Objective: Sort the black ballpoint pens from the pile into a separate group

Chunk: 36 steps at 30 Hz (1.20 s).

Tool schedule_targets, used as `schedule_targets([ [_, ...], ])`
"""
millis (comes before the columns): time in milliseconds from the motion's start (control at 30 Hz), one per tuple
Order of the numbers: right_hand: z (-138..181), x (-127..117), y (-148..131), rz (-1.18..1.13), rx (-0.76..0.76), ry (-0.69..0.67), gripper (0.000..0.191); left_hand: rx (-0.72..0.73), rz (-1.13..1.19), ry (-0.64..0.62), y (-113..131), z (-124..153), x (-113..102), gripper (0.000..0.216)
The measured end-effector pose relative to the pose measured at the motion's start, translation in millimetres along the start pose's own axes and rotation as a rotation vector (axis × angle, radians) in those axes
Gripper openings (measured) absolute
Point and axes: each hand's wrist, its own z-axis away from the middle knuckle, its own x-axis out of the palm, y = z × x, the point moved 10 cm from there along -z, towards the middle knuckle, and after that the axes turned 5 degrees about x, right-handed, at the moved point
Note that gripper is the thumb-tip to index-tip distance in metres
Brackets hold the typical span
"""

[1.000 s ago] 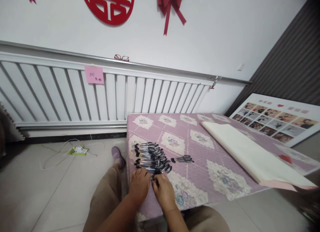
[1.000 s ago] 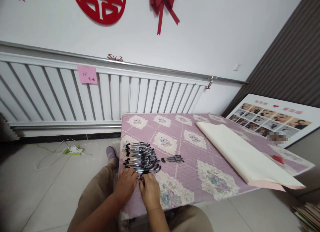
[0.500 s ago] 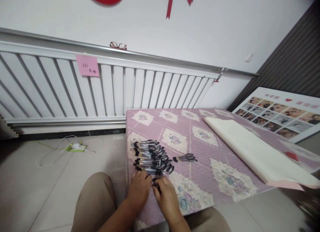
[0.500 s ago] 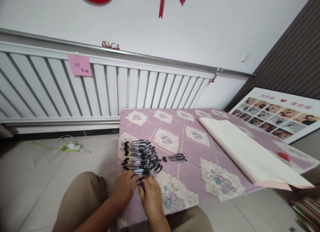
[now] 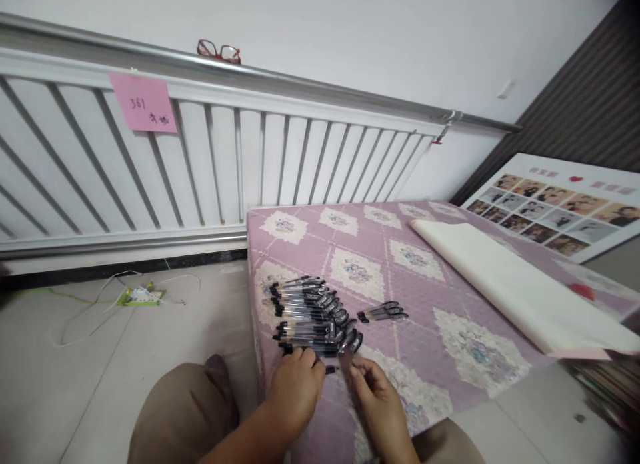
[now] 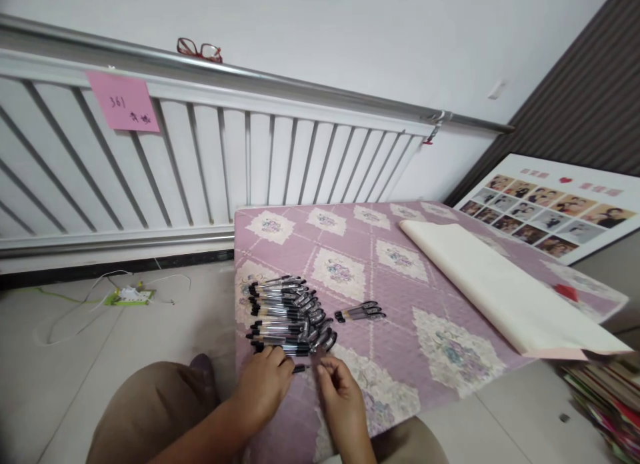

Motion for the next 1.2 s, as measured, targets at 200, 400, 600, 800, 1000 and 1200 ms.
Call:
schedule_targets([
  [200,1.7,-2.4,11.5,-0.216,0.231,-0.063,0.032,-0.002,0.100,-0.019,-1.6,0.8,-9.1,0.012],
  [400,7.1,4.8,20.7,-0.392,0.318,-0.094,0.034,-0.022,0.291,-0.005,-6.1,3.9,-17.2,0.016],
  [600,7.2,8.7,18.1,-0.332,0.289,-0.146,0.029,-0.032,0.372,-0.034,-6.7,4.9,-15.7,0.024],
  [800,7.5,13.4,16.4,-0.343,0.280,-0.197,0.027,-0.040,0.396,-0.052,-8.5,4.8,-13.8,0.025],
  [1000,8.0,14.0,17.1,-0.344,0.267,-0.212,0.024,-0.024,0.414,-0.020,-7.2,5.2,-16.2,0.026],
  [1200,7.3,7.4,25.0,-0.438,0.246,-0.120,0.028,-0.063,0.386,-0.014,-9.7,4.6,-13.5,0.023],
])
